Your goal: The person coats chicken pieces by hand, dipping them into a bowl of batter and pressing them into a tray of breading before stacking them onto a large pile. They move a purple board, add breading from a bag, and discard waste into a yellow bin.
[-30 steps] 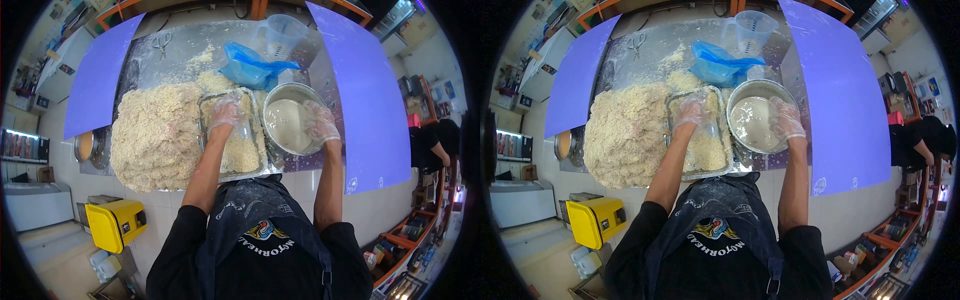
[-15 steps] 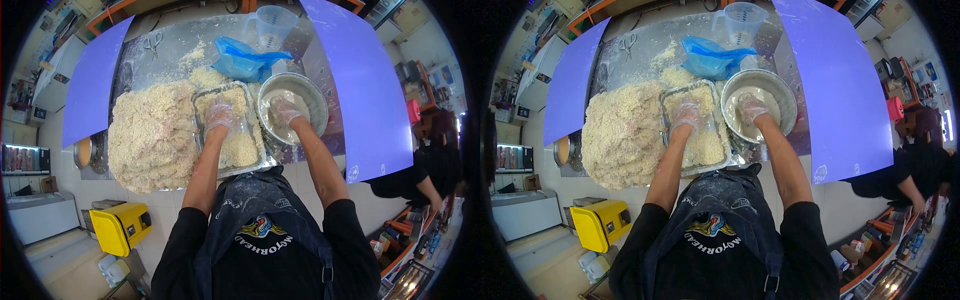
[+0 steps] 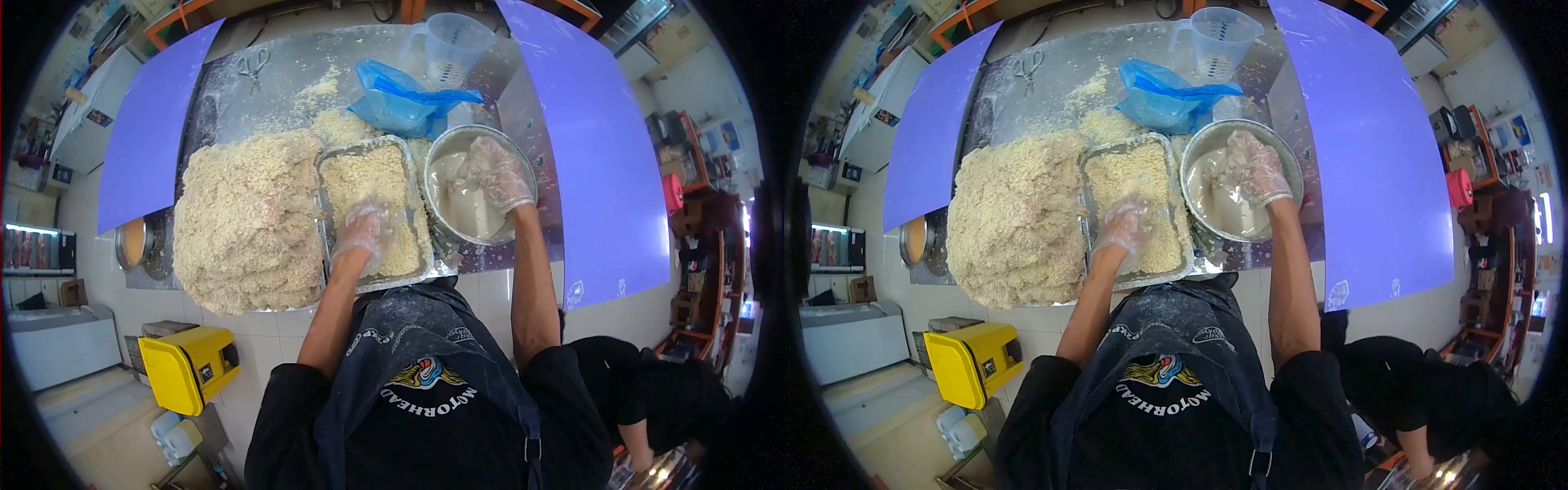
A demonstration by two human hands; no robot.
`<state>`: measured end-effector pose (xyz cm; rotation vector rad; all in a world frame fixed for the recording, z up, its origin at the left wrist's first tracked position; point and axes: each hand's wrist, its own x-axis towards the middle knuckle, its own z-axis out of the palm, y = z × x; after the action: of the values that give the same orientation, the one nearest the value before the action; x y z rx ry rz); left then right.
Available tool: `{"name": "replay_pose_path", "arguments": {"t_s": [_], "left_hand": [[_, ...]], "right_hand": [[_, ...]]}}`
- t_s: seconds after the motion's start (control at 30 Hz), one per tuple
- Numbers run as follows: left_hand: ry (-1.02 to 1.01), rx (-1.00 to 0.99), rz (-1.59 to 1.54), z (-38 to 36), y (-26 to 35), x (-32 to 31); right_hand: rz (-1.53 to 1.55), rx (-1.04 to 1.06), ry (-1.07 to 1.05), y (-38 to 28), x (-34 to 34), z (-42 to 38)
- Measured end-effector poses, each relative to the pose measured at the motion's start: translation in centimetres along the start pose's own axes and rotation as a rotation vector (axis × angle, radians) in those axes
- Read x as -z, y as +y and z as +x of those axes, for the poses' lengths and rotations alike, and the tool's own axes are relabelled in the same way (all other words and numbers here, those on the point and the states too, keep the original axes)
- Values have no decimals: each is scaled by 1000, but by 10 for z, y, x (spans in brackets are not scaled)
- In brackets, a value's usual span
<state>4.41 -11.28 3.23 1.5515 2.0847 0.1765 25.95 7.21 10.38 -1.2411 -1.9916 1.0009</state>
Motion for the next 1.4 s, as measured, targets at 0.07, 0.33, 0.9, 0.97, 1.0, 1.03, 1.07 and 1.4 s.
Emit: {"name": "replay_pose_path", "arguments": {"t_s": [0.07, 0.33, 0.9, 0.97, 1.0, 1.03, 1.07, 1.4], "left_hand": [[-37, -48, 60, -19, 14, -2], [-110, -201, -26, -57, 27, -3], [-172, 49, -176, -102, 16, 27], [-171, 44, -181, -107, 15, 28], [-154, 31, -179, -108, 12, 26], [-135, 21, -176, -110, 9, 26], [-115, 28, -184, -112, 9, 28], [41, 217, -225, -109, 2, 18]], "right_hand": [[433, -113, -105, -19, 21, -2], [773, -11, -166, -115, 65, -11], [-64, 204, -250, -56, 14, 8], [290, 46, -392, -102, 13, 12], [399, -3, -449, -120, 12, 14], [378, 28, -487, -132, 9, 22], [356, 59, -528, -142, 5, 28], [-424, 898, -516, -58, -80, -36]]}}
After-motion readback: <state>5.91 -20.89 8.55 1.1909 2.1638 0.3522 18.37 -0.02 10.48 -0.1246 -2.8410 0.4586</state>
